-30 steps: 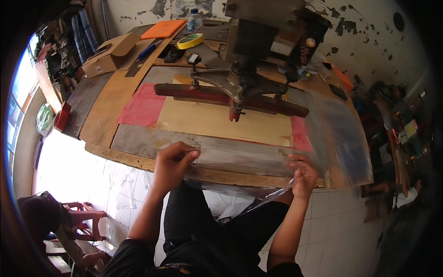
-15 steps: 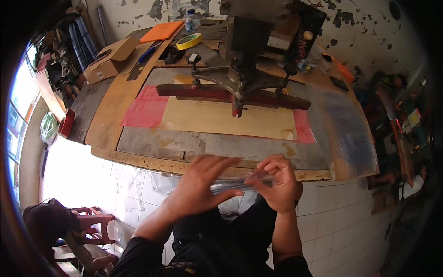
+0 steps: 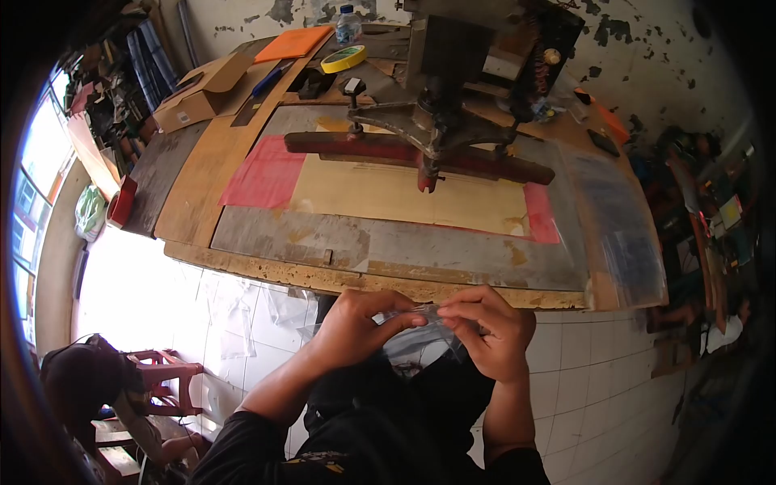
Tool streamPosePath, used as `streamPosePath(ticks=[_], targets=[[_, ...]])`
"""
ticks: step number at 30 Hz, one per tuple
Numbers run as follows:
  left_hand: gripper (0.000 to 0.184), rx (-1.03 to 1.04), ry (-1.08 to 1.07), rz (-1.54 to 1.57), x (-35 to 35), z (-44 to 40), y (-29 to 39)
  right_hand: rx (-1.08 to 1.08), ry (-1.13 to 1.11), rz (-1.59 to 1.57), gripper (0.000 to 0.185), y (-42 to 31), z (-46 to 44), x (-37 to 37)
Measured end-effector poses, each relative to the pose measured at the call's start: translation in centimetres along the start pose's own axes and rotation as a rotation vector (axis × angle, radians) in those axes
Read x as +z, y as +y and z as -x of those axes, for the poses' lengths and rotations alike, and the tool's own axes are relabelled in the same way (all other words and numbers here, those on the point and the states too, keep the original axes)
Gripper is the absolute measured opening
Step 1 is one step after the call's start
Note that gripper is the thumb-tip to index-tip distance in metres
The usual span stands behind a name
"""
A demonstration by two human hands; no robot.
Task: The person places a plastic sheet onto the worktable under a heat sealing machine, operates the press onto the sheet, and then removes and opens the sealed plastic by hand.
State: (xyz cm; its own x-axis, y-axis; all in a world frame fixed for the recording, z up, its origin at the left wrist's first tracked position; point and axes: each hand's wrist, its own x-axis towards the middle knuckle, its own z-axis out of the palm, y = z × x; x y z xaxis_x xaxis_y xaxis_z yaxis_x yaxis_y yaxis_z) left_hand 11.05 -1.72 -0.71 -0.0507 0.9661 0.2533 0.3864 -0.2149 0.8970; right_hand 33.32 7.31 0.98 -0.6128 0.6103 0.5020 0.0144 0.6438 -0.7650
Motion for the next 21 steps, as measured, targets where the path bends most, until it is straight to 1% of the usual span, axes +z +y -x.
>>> streamPosePath(ticks=[4,6,7,9,11,13,15,16,18,20,21], targets=[[0.026,-0.010,-0.048,-0.010,0.2,0.1,0.2,0.023,-0.036,0.027,0.012,-0.3,0.1,-0.1],[0.037,0.003,-0.041,0.160,0.7,0.2,0.2,0.016,-0.035,-0.009,0.011,-0.1,0.1,-0.1],[0.037,0.001,-0.039,0.162,0.6,0.2,0.5,0.007,-0.031,-0.044,0.011,0.0,0.1,-0.1],[0.047,-0.043,-0.140,0.169,0.3,0.1,1.3,0.035,-0.044,-0.073,0.010,0.0,0.5,-0.2],[0.047,-0.011,-0.142,0.165,0.6,0.2,0.8,0.064,-0.054,-0.102,0.009,0.3,0.7,-0.1],[0.047,0.020,-0.146,0.160,0.9,0.3,0.6,0.031,-0.006,-0.157,0.009,0.7,0.9,0.2],[0.042,0.040,-0.086,0.160,1.1,0.4,0.8,0.044,-0.005,-0.167,0.009,0.7,1.0,0.2],[0.042,0.039,-0.085,0.160,1.1,0.4,0.8,0.054,-0.003,-0.175,0.010,0.7,1.0,0.2],[0.036,0.032,-0.075,0.056,1.0,0.3,0.9,0.054,-0.013,-0.162,0.009,0.5,0.9,0.0],[0.033,0.004,-0.061,0.051,1.0,0.3,1.1,0.054,-0.022,-0.149,0.009,0.5,0.7,0.1],[0.030,-0.022,-0.048,0.046,1.0,0.3,1.2,0.010,-0.008,-0.132,0.008,0.6,0.4,0.2]])
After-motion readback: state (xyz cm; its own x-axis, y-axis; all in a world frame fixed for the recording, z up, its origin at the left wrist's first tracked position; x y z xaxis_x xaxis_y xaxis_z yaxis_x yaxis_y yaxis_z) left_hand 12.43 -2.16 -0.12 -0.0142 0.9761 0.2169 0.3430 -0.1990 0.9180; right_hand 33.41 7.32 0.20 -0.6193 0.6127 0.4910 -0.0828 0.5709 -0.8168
